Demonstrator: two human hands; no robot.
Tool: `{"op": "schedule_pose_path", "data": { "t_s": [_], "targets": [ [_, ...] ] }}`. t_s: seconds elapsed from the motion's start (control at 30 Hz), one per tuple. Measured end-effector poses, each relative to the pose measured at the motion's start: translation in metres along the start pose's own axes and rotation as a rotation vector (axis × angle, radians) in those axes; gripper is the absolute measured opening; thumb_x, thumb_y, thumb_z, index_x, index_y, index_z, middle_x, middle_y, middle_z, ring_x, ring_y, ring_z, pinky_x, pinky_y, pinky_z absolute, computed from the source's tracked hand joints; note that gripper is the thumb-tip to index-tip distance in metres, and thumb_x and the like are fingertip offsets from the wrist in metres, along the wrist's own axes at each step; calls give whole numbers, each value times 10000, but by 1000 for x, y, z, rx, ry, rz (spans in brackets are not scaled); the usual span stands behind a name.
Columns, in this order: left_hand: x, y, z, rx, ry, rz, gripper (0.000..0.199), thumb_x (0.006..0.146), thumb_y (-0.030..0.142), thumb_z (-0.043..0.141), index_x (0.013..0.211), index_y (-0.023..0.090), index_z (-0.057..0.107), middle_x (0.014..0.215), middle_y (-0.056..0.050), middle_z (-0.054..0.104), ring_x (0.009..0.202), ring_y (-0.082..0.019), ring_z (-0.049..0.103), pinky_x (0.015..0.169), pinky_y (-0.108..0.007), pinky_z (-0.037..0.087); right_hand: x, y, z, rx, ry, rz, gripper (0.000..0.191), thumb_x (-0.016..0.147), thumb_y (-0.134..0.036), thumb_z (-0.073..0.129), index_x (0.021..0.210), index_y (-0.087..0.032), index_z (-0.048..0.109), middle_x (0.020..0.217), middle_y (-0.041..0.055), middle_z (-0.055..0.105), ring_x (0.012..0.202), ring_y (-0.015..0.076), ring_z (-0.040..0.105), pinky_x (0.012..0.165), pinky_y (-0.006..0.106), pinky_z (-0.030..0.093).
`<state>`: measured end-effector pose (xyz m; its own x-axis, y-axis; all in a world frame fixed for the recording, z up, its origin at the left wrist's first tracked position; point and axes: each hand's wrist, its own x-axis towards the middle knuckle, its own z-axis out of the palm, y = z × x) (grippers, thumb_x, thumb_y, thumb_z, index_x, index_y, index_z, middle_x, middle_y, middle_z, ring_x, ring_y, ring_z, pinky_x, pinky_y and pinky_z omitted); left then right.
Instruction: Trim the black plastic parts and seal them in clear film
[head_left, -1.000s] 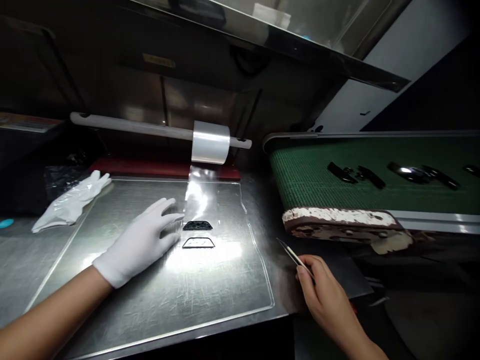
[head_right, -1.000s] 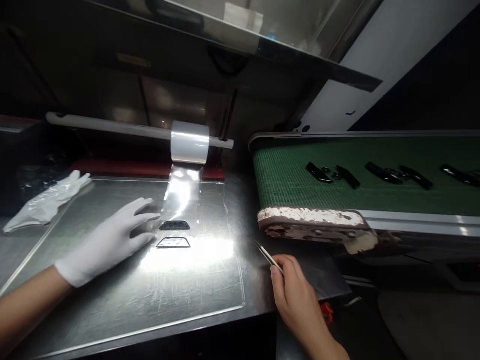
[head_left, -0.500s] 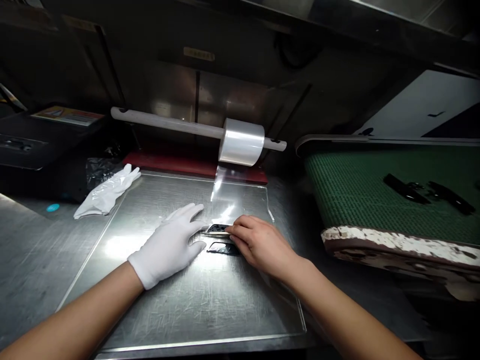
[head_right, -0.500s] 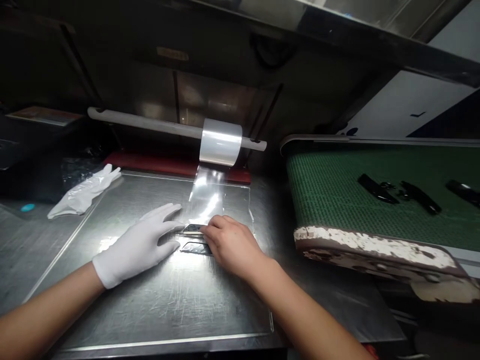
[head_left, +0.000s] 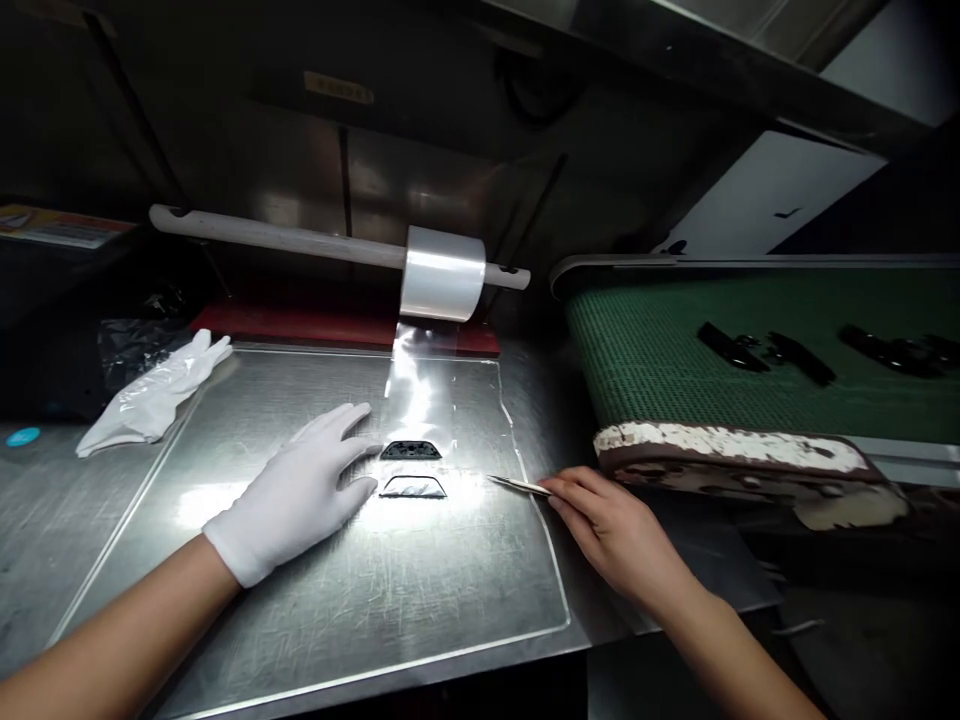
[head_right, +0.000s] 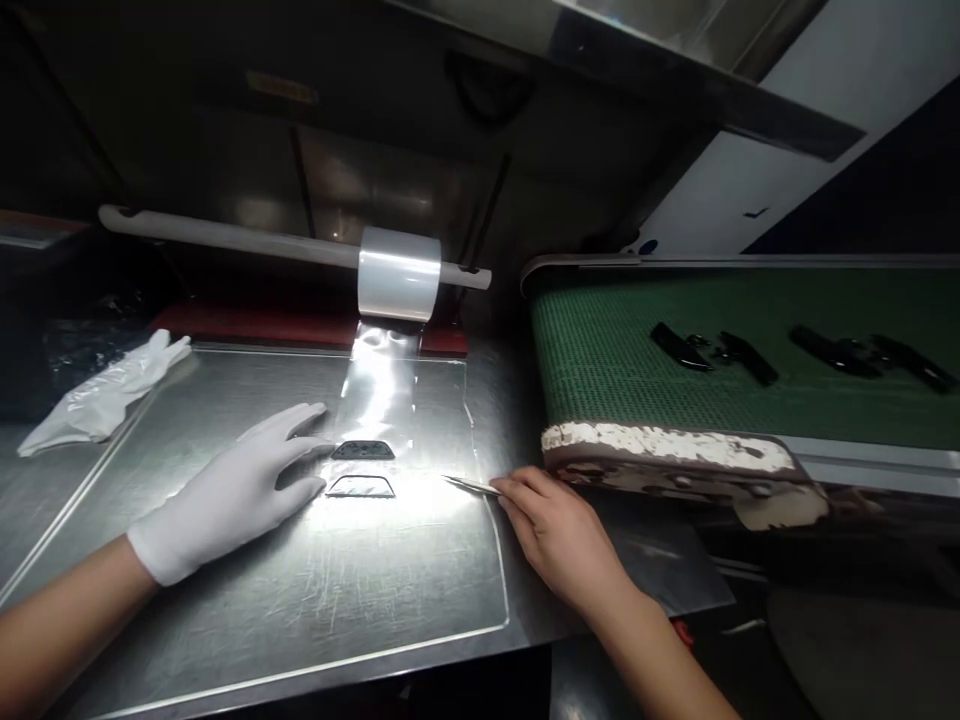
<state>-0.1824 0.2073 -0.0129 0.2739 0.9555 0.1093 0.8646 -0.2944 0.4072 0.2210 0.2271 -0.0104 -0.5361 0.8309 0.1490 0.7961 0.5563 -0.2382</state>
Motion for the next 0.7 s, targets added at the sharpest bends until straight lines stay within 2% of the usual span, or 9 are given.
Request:
{"op": "schedule_pose_path", "data": {
  "t_s": [0.07, 0.13, 0.23, 0.3, 0.37, 0.43, 0.5, 0.6, 0.7],
  "targets": [
    [1, 4, -4, 25, 37, 39, 401, 958, 437, 631, 1309, 254, 692, 1583, -124, 507, 1477, -356, 445, 1191, -541, 443, -32, 14, 5, -35, 94, 91, 258, 1085, -311, 493, 1230, -247, 697, 1157, 80, 701, 1048, 242, 681, 915, 399, 580],
    [3, 14, -9, 69, 52, 106, 287, 989, 386, 589, 1194, 246, 733, 1363, -125, 646, 1309, -332, 568, 1079, -505, 512, -60, 27, 11, -75, 204, 188, 268, 1076, -334, 495, 1208, -228, 704, 1122, 101, 703, 1039, 275, 678, 910, 448, 574],
    [9, 39, -16, 165, -35, 256, 243, 1019, 343, 547, 1141, 278, 747, 1050, -79, 718, 1006, -298, 638, 892, -477, 532, -86, 41, 19, -115, 339, 299, 297, 1055, -347, 494, 1196, -204, 712, 1066, 125, 696, 999, 314, 667, 884, 506, 559],
    [14, 56, -15, 236, -112, 332, 270, 1037, 300, 509, 1187, 279, 732, 996, -73, 736, 914, -298, 643, 835, -484, 520, -90, 40, 21, -113, 383, 320, 309, 1037, -343, 502, 1207, -194, 713, 1064, 135, 686, 999, 331, 652, 901, 539, 543],
    [17, 69, -11, 305, -155, 350, 337, 1047, 205, 431, 1220, 237, 718, 985, -99, 750, 879, -318, 657, 798, -500, 516, -82, 27, 19, -89, 403, 304, 320, 1031, -321, 503, 1235, -177, 704, 1102, 152, 672, 1030, 343, 631, 938, 566, 523],
    [18, 78, -7, 367, -171, 331, 384, 1025, 116, 382, 1192, 176, 722, 966, -136, 750, 842, -332, 671, 754, -500, 518, -61, 1, 19, -43, 393, 251, 321, 1035, -264, 493, 1267, -169, 694, 1166, 162, 655, 1093, 337, 606, 977, 545, 510],
    [17, 82, -2, 415, -175, 304, 361, 999, 71, 393, 1114, 136, 730, 956, -147, 743, 811, -318, 679, 739, -484, 528, -31, -31, 22, 17, 335, 156, 334, 1027, -182, 496, 1295, -206, 694, 1214, 135, 651, 1142, 295, 589, 990, 458, 513],
    [14, 83, 2, 452, -159, 267, 251, 994, 79, 477, 1054, 139, 714, 975, -95, 731, 834, -261, 683, 792, -456, 549, 19, -73, 31, 73, 215, 15, 422, 973, -93, 562, 1318, -296, 696, 1179, 64, 671, 1085, 234, 602, 924, 361, 519],
    [9, 83, 6, 420, -119, 222, 185, 995, 101, 522, 1023, 152, 697, 982, -61, 712, 903, -242, 673, 858, -468, 549, 53, -91, 39, 75, 141, -26, 263, 987, -154, 623, 1220, -236, 711, 1069, 42, 679, 1002, 230, 623, 876, 391, 529]
  ]
}}
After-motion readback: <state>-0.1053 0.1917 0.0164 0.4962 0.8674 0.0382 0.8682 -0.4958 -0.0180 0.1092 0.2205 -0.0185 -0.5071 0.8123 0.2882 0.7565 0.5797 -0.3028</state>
